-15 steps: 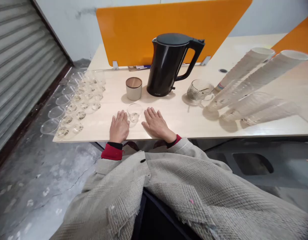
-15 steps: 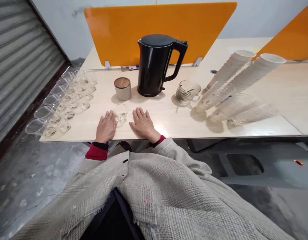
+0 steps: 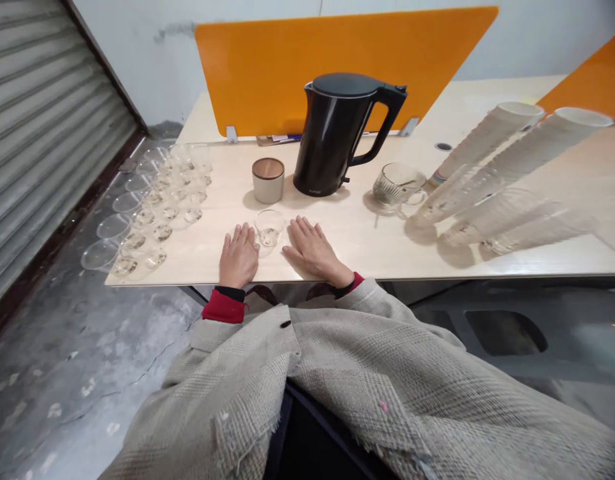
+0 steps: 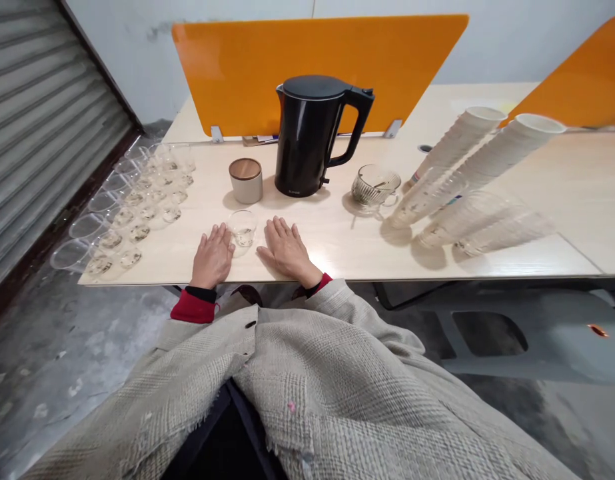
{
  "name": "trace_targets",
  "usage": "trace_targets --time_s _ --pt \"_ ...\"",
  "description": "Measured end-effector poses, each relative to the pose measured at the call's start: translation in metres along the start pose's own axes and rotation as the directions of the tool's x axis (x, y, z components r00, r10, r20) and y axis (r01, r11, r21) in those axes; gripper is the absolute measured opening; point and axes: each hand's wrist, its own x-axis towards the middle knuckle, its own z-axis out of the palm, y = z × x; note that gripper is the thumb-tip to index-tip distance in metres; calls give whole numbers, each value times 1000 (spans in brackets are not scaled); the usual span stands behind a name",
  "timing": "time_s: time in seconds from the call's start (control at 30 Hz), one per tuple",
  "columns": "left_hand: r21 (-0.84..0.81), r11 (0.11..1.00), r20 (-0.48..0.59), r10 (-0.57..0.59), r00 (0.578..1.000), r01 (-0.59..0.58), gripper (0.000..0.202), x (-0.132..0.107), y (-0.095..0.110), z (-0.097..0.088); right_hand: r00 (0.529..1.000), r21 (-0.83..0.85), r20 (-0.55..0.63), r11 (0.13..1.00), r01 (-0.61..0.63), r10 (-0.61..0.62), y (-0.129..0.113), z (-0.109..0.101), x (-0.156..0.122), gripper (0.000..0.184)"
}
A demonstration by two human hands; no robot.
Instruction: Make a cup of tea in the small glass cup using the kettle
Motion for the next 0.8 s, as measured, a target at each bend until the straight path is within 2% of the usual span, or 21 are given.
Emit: trace_targets --time_s 0.1,0.17,0.27,0.4,0.57,0.7,0.8 --pt "-17 1000 -32 0 999 0 61 -1 -2 4 998 204 -69 979 12 3 -1 -3 9 104" --pt "-26 1000 -51 -5 999 4 60 -2 -2 5 990 331 -142 941 70 -24 -7 -3 17 112" --pt "-44 999 -72 -5 997 2 58 -5 -1 5 972 450 -231 880 153 -51 -18 0 29 104" --pt "-81 997 -105 -8 994 0 55 -9 -1 6 968 510 -251 848 148 -18 -26 7 38 87" --pt "-121 993 -147 -25 989 7 52 -14 0 7 951 512 -311 843 167 0 -36 -4 48 89" --pt "-131 991 -188 -13 982 -12 49 -16 2 6 946 477 -309 845 243 -98 -73 -14 73 92" --pt "-132 991 -177 -16 984 -8 47 -15 3 6 958 534 -249 806 257 -140 -114 -4 98 91"
